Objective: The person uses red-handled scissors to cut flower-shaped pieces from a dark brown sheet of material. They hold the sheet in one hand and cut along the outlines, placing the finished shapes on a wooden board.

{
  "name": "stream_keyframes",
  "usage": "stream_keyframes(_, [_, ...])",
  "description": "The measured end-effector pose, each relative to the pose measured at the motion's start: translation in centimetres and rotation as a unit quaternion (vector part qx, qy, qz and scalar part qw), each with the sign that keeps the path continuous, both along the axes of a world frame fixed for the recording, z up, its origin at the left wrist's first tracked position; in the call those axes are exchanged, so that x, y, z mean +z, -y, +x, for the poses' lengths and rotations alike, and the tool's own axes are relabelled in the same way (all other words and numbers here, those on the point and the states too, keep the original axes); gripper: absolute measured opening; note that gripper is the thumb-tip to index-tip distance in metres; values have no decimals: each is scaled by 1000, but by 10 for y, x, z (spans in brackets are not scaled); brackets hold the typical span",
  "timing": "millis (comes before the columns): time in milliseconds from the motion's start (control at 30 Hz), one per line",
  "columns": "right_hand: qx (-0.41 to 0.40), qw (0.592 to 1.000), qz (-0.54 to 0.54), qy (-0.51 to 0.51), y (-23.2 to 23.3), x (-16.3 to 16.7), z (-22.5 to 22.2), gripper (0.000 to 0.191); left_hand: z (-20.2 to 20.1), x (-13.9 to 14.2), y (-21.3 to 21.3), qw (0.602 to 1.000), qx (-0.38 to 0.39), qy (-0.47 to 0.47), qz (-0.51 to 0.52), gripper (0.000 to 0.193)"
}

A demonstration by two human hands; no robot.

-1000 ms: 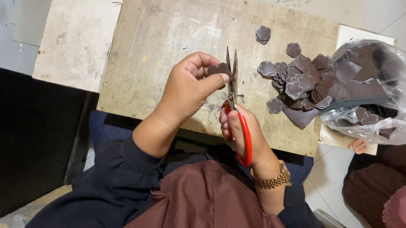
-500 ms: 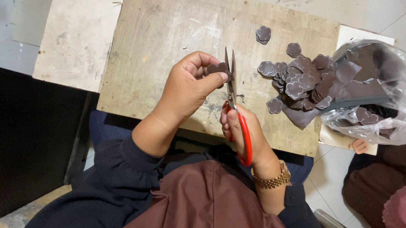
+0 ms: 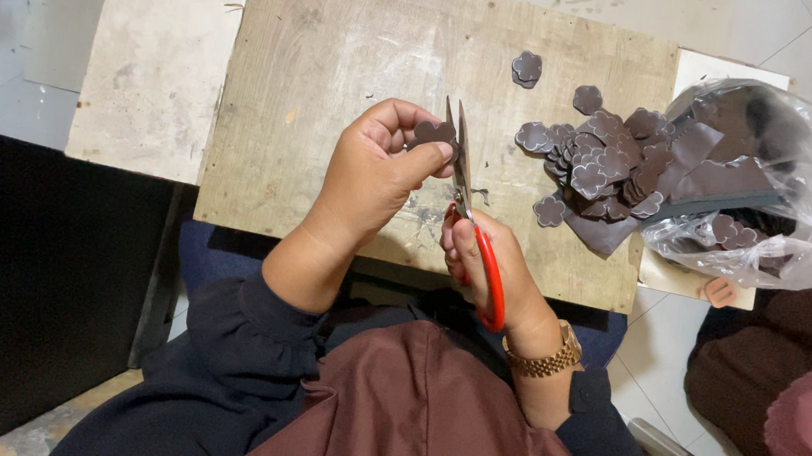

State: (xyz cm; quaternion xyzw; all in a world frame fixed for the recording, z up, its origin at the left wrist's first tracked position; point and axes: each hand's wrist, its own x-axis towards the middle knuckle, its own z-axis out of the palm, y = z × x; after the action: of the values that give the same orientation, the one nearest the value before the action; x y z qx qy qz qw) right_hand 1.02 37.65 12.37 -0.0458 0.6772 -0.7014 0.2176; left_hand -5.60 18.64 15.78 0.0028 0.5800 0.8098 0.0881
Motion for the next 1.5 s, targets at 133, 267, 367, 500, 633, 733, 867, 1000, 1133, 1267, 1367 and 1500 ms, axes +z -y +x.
stream_keyframes(133, [-1, 1000, 8, 2, 0, 1, 0, 48, 0, 1, 0, 1000, 1, 0, 9, 21])
stream_keyframes(267, [-6, 1000, 4, 13, 1, 1, 0, 49, 0, 0, 0, 1000, 2, -2, 14, 21])
stream_keyframes(367, [-4, 1000, 6, 17, 0, 1, 0, 49, -1, 0, 0, 1000, 3, -3, 18, 22])
stream_keyframes(500, [-2, 1000, 12, 11, 0, 1, 1, 50, -1, -1, 1, 1000, 10, -6, 9, 25])
stream_keyframes(633, [-1, 1000, 15, 8, 0, 0, 1, 49, -3, -2, 1, 1000, 18, -15, 1, 31])
stream_keyframes(733, [0, 999, 5, 36, 0, 1, 1, 47, -5, -3, 1, 1000, 13, -23, 0, 37])
stream_keyframes(867, [23, 999, -32, 7, -1, 3, 0, 45, -5, -3, 1, 1000, -5, -11, 3, 45])
stream_keyframes(1000, [27, 999, -10, -23, 0, 5, -3, 46, -6, -3, 3, 1000, -14, -7, -4, 45])
stream_keyframes(1133, [18, 999, -14, -31, 4, 7, -2, 48, -7, -4, 0, 1000, -6, -12, 6, 44])
stream_keyframes(1267, [16, 999, -2, -42, 4, 10, -2, 50, -7, -6, -1, 1000, -2, -15, 10, 42])
stream_keyframes(1367, [13, 999, -3, -44, 5, 11, -2, 50, -7, -7, -2, 1000, 1, -17, 6, 42])
stream_keyframes(1500, [7, 1000, 4, -26, 5, 11, 0, 52, -7, -7, -3, 1000, 5, -16, 12, 42])
